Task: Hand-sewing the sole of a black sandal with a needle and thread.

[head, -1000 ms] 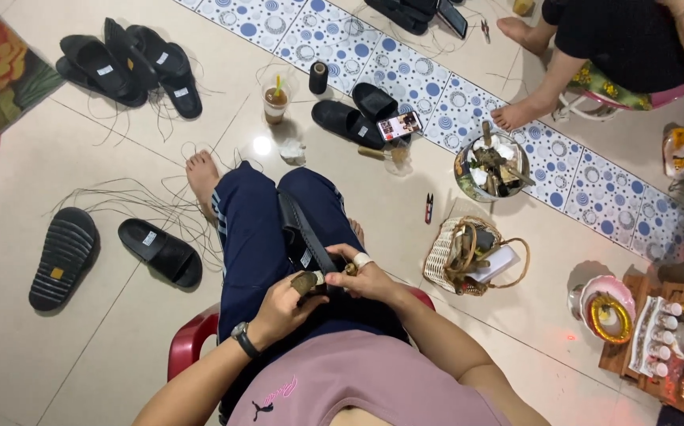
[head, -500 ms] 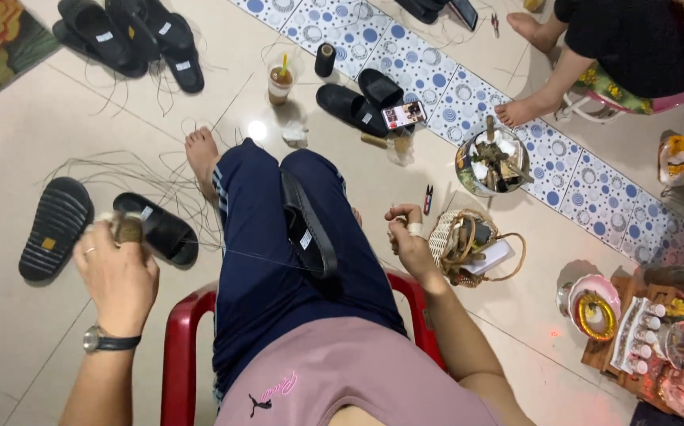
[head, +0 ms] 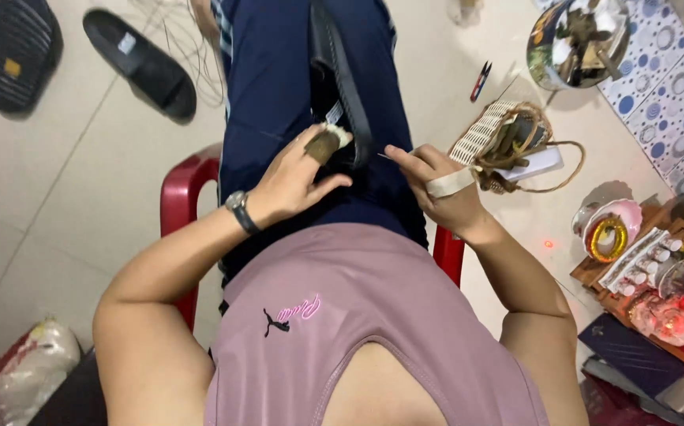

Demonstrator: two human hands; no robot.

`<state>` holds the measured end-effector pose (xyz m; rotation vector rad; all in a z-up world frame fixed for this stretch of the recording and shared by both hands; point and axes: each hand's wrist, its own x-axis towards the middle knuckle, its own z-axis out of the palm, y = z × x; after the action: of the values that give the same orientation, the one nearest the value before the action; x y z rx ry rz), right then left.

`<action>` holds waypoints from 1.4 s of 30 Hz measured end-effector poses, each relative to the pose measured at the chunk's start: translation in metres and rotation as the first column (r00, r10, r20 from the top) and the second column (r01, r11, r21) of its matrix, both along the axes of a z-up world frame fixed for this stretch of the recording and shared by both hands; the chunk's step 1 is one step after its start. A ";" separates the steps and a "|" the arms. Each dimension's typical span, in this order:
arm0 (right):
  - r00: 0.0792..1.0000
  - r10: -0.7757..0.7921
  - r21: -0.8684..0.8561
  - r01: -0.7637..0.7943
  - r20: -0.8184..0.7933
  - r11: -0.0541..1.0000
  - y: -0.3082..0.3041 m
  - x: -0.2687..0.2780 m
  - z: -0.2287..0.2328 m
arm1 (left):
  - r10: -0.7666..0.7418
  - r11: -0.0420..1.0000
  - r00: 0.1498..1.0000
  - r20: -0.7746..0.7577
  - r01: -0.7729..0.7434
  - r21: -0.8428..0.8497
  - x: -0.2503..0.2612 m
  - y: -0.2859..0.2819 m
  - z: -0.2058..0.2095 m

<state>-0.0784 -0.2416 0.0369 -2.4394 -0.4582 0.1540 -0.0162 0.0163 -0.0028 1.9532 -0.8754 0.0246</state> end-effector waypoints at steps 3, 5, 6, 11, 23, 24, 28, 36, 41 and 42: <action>0.997 0.031 -0.111 -0.023 0.065 0.994 0.003 -0.001 -0.001 | 0.003 0.999 1.000 -0.002 -0.003 -0.047 0.004 -0.007 -0.006; 0.981 0.091 -0.208 -0.054 0.173 0.977 0.008 0.000 -0.001 | -0.007 0.995 0.999 -0.039 0.003 -0.096 0.008 -0.008 -0.005; 0.981 0.092 -0.209 -0.056 0.170 0.976 0.011 0.003 0.005 | -0.005 0.995 0.999 -0.042 0.001 -0.097 0.008 -0.010 -0.006; 0.942 0.183 -0.411 -0.053 0.283 0.910 0.013 0.005 0.012 | -0.020 0.989 0.999 -0.026 0.016 -0.147 0.011 -0.017 0.003; 0.920 0.242 -0.543 -0.038 0.310 0.839 0.021 0.014 0.036 | 0.003 0.990 0.998 0.059 0.005 -0.138 0.017 -0.027 -0.015; 0.922 0.239 -0.543 -0.038 0.305 0.839 0.021 0.014 0.025 | 0.000 0.990 0.999 0.054 0.007 -0.139 0.017 -0.030 -0.021; 0.909 0.226 -0.541 0.000 0.350 0.841 0.027 0.018 -0.008 | 0.053 0.989 0.986 0.159 -0.029 -0.148 0.016 -0.034 -0.032; 0.952 0.131 -0.296 -0.044 0.278 0.954 0.038 0.021 0.014 | -0.022 0.993 0.811 0.585 -0.052 0.109 -0.004 -0.010 0.023; 0.949 0.049 -0.108 -0.016 0.310 0.994 0.032 0.017 -0.006 | -0.470 0.831 0.510 -0.720 -0.017 -0.555 -0.006 -0.006 0.058; 0.951 0.051 -0.108 -0.019 0.305 0.994 0.033 0.016 -0.010 | -0.470 0.831 0.507 -0.723 -0.021 -0.555 -0.003 -0.010 0.036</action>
<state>-0.0626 -0.2084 0.0266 -2.5683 -0.6440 -0.1969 -0.0193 0.0065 0.0333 1.0750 -0.3765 -0.7503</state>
